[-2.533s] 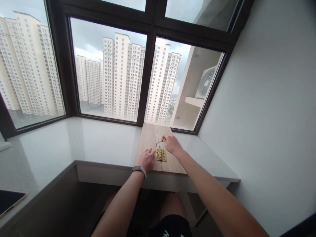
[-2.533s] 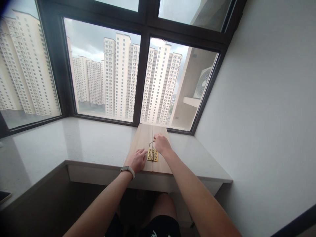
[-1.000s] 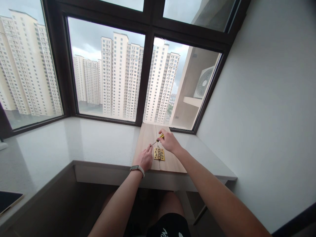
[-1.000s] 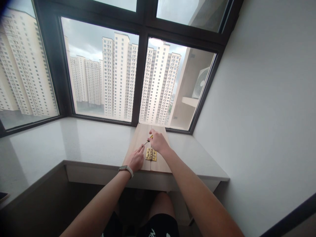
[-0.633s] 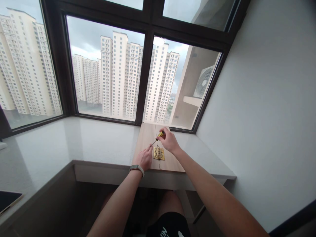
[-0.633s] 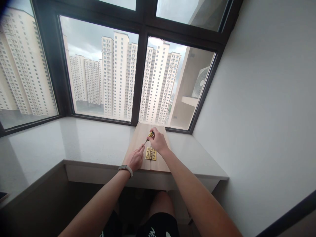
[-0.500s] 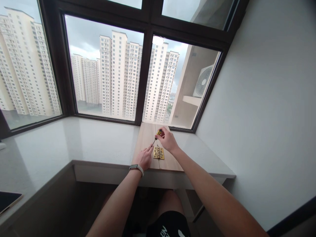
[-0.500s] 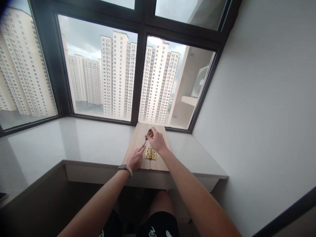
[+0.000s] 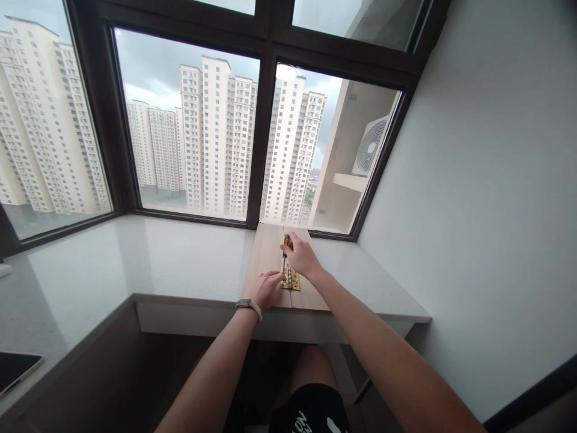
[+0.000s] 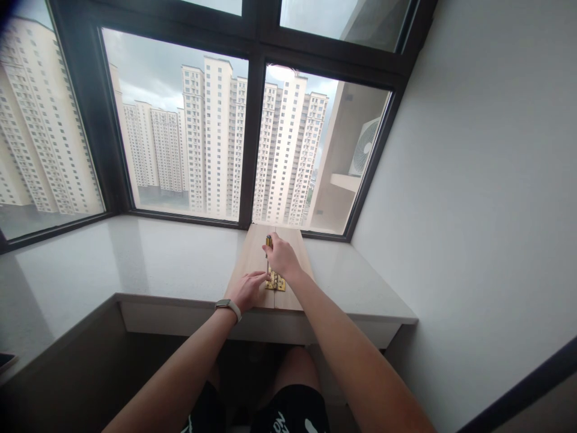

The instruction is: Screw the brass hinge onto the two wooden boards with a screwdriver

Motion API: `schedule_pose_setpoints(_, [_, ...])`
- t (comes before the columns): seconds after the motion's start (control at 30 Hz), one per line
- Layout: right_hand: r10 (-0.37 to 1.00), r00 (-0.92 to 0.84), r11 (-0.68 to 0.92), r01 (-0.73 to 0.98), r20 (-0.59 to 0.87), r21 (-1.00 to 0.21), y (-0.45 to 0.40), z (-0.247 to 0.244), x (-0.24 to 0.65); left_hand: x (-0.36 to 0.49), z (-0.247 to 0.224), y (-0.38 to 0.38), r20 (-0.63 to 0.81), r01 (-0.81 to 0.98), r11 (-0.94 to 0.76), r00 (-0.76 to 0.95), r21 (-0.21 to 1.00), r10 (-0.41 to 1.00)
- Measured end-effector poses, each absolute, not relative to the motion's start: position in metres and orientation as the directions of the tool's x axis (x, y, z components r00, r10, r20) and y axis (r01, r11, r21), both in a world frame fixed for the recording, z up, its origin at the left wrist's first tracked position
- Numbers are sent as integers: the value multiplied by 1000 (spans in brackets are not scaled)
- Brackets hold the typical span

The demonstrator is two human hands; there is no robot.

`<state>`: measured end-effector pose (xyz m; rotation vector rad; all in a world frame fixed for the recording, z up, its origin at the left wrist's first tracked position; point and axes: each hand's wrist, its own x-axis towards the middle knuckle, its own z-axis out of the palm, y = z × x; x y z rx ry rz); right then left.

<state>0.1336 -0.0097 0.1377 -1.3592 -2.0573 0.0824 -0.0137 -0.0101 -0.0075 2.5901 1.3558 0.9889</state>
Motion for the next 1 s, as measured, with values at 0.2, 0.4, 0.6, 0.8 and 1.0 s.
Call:
schedule_pose_setpoints(0.2, [844, -252, 448, 817, 474, -363, -10, 136, 133, -14, -8, -8, 510, 700, -640, 442, 319, 738])
schedule_pose_setpoints(0.4, [854, -263, 435, 835, 450, -338, -11, 134, 132, -14, -5, -9, 482, 696, -640, 461, 325, 745])
schedule_pose_setpoints(0.6, [851, -289, 446, 840, 440, -311, -11, 132, 130, -14, -4, -10, 477, 679, -648, 468, 345, 744])
schedule_pose_setpoints(0.8, [849, -310, 462, 830, 429, -313, -14, 133, 129, -12, 1, -11, 477, 663, -669, 493, 335, 727])
schedule_pose_setpoints(1.0, [848, -329, 476, 817, 416, -324, -13, 132, 129, -11, 1, -14, 480, 733, -612, 440, 296, 759])
